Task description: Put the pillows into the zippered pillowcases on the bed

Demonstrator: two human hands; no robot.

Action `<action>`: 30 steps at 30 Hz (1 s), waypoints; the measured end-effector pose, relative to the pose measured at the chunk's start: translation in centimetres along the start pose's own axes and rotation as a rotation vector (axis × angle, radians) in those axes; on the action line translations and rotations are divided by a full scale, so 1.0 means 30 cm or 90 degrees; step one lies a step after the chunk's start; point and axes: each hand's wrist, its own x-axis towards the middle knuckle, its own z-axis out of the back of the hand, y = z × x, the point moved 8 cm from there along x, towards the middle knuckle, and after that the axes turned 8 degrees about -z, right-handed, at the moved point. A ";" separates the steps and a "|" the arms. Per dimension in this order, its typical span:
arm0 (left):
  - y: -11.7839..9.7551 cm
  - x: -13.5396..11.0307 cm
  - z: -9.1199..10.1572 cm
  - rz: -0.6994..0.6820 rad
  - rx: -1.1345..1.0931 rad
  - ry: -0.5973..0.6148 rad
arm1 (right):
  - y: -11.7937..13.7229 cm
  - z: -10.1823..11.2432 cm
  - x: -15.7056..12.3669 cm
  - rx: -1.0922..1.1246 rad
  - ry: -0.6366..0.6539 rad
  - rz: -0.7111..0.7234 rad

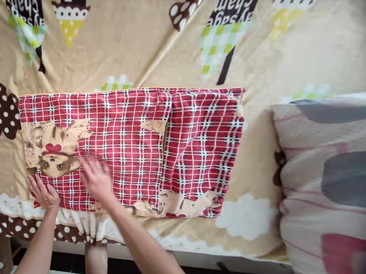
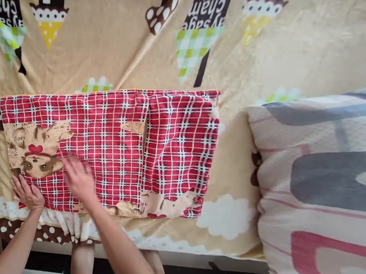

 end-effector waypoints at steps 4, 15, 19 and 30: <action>0.005 -0.014 0.011 0.011 -0.013 0.010 | -0.371 0.245 0.001 -0.121 -0.124 -0.133; -0.254 0.418 -0.012 -0.206 -0.105 0.126 | 0.221 0.038 0.214 0.000 -0.009 0.160; -0.236 0.536 -0.094 -0.178 -0.041 0.123 | -0.052 0.178 0.414 -0.047 -0.088 0.026; -0.428 0.751 -0.066 -0.178 -0.088 0.084 | -0.086 0.345 0.464 -0.075 -0.176 0.050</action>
